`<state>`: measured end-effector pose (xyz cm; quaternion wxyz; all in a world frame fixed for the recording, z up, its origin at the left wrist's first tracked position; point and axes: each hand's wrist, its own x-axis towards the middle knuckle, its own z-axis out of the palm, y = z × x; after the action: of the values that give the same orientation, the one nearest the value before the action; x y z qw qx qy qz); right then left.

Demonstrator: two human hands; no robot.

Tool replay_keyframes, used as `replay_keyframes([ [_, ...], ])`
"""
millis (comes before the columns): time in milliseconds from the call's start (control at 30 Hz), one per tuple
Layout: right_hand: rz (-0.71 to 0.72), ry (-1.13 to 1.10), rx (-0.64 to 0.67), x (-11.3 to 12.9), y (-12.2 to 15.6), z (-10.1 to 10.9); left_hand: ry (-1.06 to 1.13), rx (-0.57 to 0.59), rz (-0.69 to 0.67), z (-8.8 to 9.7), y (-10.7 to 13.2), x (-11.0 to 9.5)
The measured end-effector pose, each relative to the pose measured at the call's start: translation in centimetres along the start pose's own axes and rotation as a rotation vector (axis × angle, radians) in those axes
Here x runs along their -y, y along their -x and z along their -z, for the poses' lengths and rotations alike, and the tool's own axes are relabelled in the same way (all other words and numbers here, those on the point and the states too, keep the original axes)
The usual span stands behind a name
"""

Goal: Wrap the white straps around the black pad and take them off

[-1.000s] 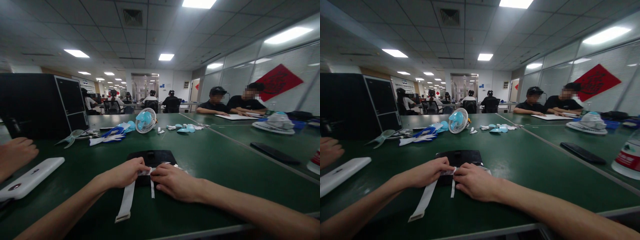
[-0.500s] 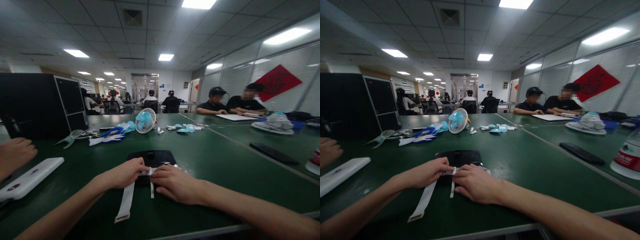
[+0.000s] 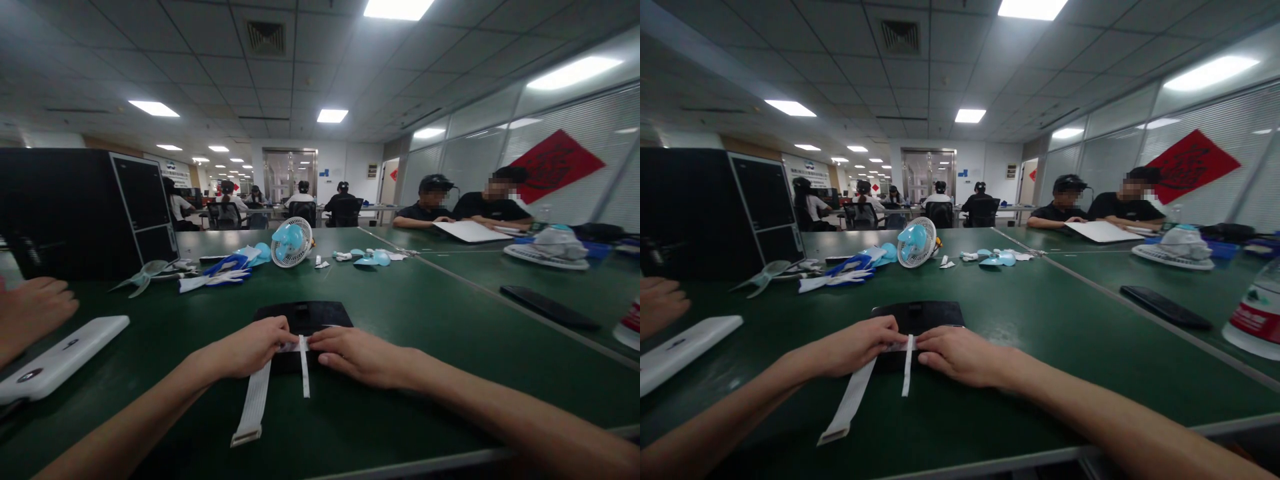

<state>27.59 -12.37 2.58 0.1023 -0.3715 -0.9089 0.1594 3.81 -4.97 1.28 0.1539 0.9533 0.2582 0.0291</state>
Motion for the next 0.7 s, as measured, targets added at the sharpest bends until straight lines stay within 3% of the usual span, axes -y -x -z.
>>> replay_keyframes([
  [400, -0.066, 0.006, 0.027, -2.4, 1.2, 2.4, 0.032, -0.018, 0.016, 0.5, 0.3, 0.6],
  [700, -0.108, -0.014, 0.078, -3.9, 2.3, 4.1, 0.048, 0.011, 0.116, 0.6, 0.6, 2.3],
])
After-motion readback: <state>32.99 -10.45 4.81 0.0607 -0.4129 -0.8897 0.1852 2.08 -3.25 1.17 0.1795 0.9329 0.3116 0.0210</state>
